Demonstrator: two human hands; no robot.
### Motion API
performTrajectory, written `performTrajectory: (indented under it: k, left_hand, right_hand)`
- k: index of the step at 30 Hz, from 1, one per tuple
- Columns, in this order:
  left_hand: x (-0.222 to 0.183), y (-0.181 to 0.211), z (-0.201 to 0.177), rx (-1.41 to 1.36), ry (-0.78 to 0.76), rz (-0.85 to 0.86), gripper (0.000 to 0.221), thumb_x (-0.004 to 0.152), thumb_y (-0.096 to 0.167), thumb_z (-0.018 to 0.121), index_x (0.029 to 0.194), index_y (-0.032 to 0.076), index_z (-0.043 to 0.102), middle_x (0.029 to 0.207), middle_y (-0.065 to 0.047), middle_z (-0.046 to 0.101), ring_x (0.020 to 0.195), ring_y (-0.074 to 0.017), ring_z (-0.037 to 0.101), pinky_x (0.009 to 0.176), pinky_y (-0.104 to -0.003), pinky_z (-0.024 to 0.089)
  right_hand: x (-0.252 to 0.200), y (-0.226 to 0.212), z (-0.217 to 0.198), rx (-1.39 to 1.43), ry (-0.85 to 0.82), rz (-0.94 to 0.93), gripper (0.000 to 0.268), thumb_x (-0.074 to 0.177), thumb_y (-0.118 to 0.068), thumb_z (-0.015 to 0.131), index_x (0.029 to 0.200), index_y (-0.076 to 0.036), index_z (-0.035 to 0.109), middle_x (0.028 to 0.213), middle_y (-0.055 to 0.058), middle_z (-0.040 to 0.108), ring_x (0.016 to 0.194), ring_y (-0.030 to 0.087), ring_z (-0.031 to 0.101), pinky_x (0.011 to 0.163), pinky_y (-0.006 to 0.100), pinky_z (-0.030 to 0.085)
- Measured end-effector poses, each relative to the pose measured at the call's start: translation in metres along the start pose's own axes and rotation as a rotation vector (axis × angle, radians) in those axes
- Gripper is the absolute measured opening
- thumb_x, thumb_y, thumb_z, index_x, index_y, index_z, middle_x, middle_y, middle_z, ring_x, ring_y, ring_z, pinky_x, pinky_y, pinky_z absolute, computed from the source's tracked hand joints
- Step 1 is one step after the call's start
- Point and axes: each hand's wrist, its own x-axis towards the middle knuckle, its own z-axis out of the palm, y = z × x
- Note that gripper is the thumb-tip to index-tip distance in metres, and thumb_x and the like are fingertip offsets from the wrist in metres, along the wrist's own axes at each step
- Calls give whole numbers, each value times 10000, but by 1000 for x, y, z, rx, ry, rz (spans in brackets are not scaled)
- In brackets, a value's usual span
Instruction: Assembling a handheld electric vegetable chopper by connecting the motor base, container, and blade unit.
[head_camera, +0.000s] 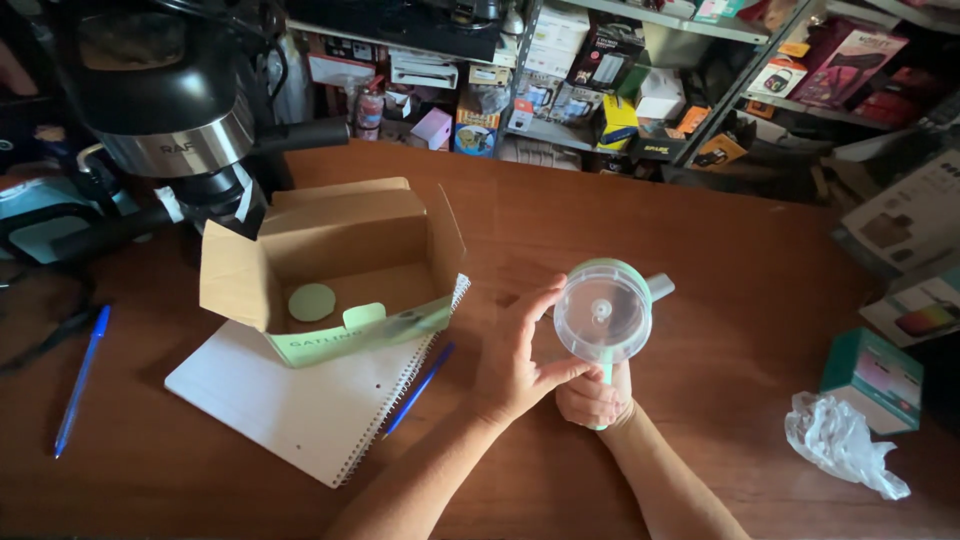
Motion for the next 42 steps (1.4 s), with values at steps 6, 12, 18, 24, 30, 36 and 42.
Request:
performTrajectory:
  k: [6,12,18,24,30,36,42]
  left_hand:
    - [0,-2,1,-36,17,-15,821,729,276,908,1402,8,522,1405,-159,602,1231,-273,630,1062,-348,503]
    - [5,-3,-4,-59,35,-21,830,714,248,923,1388,-27,523,1372,-192,625,1212,-297,649,1045,-360,516]
    - [8,-2,-6,-63,30,1,819,722,236,921,1372,-61,521,1362,-221,624,1213,-322,650,1037,-373,530]
    - [8,-2,-7,-21,26,23,846,711,242,924,1390,-50,511,1369,-210,625,1218,-314,648,1042,-371,529]
    - [8,-1,-6,-11,35,24,840,713,254,917,1385,-54,518,1368,-208,627,1208,-304,656,1020,-338,545]
    - [6,-2,-6,-12,32,1,844,714,271,920,1390,-37,520,1373,-187,629,1207,-281,657,1000,-312,551]
    - [8,1,-4,14,51,15,841,718,288,919,1390,-29,526,1370,-165,635,1201,-258,658,972,-284,565]
  right_hand:
    - [-4,1,-2,-6,14,-5,586,841,-612,487,855,-28,530,528,36,371,316,149,357,278,320,352]
    - [-6,-1,-2,-16,23,-23,590,838,-605,494,868,-18,535,539,49,383,315,156,368,276,325,360]
    - [-7,-3,-1,-29,32,-34,594,835,-598,502,881,-7,540,550,61,395,314,163,378,275,330,369]
    - [-6,-3,0,-47,38,-38,598,832,-591,509,895,3,545,561,73,407,313,169,389,274,335,377]
    - [-6,-2,1,-62,46,-36,603,829,-584,517,908,14,550,572,85,420,313,176,400,273,340,385]
    - [-7,-1,2,-76,53,-39,609,826,-576,524,921,24,554,582,98,432,312,183,411,271,345,394]
    - [-7,-1,3,-92,61,-41,614,823,-569,531,934,34,559,593,110,444,311,189,422,270,350,402]
